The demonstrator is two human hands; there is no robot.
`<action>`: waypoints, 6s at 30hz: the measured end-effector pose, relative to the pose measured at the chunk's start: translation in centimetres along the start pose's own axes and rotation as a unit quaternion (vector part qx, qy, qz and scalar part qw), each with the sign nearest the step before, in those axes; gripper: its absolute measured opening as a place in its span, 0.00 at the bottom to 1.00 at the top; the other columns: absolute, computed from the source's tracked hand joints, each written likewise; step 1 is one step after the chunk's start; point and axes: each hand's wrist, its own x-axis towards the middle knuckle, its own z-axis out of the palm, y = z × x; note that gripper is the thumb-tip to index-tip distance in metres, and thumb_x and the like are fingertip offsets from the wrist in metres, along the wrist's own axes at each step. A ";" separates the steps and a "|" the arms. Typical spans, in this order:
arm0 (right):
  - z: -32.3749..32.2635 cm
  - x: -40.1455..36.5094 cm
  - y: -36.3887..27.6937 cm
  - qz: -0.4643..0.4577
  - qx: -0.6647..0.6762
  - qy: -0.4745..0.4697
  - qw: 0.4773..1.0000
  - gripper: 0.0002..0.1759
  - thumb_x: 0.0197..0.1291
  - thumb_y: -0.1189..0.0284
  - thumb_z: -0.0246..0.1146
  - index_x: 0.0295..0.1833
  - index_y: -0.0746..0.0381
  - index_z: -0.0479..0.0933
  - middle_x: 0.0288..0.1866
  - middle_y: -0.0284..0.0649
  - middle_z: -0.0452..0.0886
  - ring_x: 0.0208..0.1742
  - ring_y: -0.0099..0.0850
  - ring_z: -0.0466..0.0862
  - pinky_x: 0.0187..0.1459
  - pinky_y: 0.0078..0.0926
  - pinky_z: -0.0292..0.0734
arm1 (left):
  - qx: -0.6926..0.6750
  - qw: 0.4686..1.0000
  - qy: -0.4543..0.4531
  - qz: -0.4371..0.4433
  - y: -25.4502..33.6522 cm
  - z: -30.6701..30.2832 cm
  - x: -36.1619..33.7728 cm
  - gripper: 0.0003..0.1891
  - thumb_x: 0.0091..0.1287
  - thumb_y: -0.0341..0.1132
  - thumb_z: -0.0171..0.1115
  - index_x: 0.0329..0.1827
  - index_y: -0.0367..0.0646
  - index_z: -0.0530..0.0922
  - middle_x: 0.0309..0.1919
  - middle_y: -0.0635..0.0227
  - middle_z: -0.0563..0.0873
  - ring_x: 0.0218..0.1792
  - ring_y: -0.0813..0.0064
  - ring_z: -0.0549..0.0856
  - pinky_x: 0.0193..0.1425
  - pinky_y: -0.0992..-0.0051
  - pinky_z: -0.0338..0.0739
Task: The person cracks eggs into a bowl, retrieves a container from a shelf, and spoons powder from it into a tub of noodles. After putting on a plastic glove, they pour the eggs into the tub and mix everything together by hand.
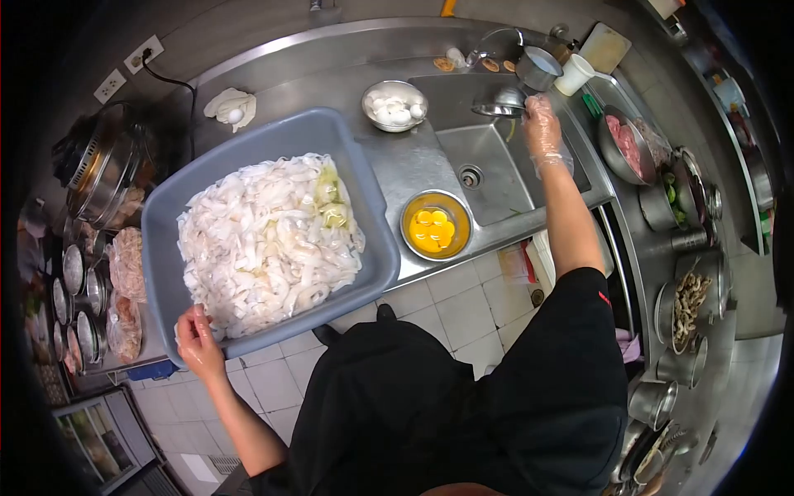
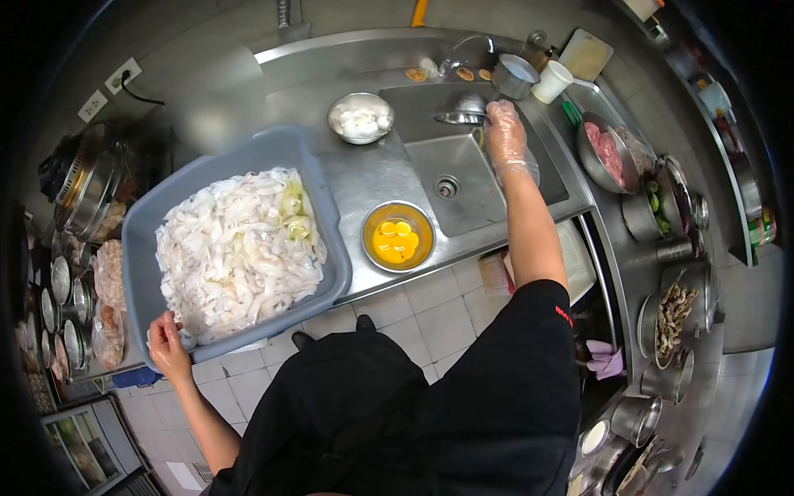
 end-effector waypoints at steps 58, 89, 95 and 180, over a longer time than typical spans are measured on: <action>-5.0 -4.4 -30.9 0.150 0.400 -0.332 0.841 0.12 0.67 0.68 0.65 0.51 0.63 0.81 0.44 0.39 0.84 0.47 0.30 0.83 0.54 0.29 0.78 | 0.362 0.733 -0.498 0.290 10.5 22.1 17.1 0.39 0.59 0.63 0.66 0.72 0.53 0.75 0.76 0.61 0.70 0.77 0.57 0.65 0.75 0.39 0.60; 11.4 0.7 -46.5 0.205 0.499 -0.589 0.601 0.40 0.59 0.64 0.71 0.72 0.72 0.66 0.62 0.54 0.78 0.55 0.41 0.83 0.50 0.41 0.82 | 0.157 0.922 -0.353 0.033 -3.6 7.7 23.4 0.33 0.55 0.43 0.75 0.65 0.41 0.79 0.63 0.54 0.82 0.64 0.57 0.80 0.65 0.60 0.76; 8.4 -1.1 -51.6 0.404 0.422 -0.572 0.575 0.42 0.60 0.55 0.73 0.72 0.68 0.67 0.78 0.53 0.64 0.72 0.47 0.73 0.61 0.45 0.78 | 0.339 0.865 -0.359 0.088 -7.5 14.2 20.8 0.31 0.57 0.46 0.72 0.64 0.47 0.80 0.65 0.56 0.80 0.66 0.60 0.77 0.70 0.56 0.71; 2.8 -12.5 -53.9 0.372 0.616 -0.666 0.198 0.26 0.68 0.56 0.67 0.61 0.64 0.78 0.52 0.42 0.85 0.49 0.31 0.87 0.51 0.31 0.85 | -0.367 0.681 -0.552 -0.311 -4.7 3.6 10.8 0.23 0.57 0.35 0.75 0.56 0.38 0.83 0.51 0.60 0.87 0.49 0.68 0.88 0.45 0.65 0.85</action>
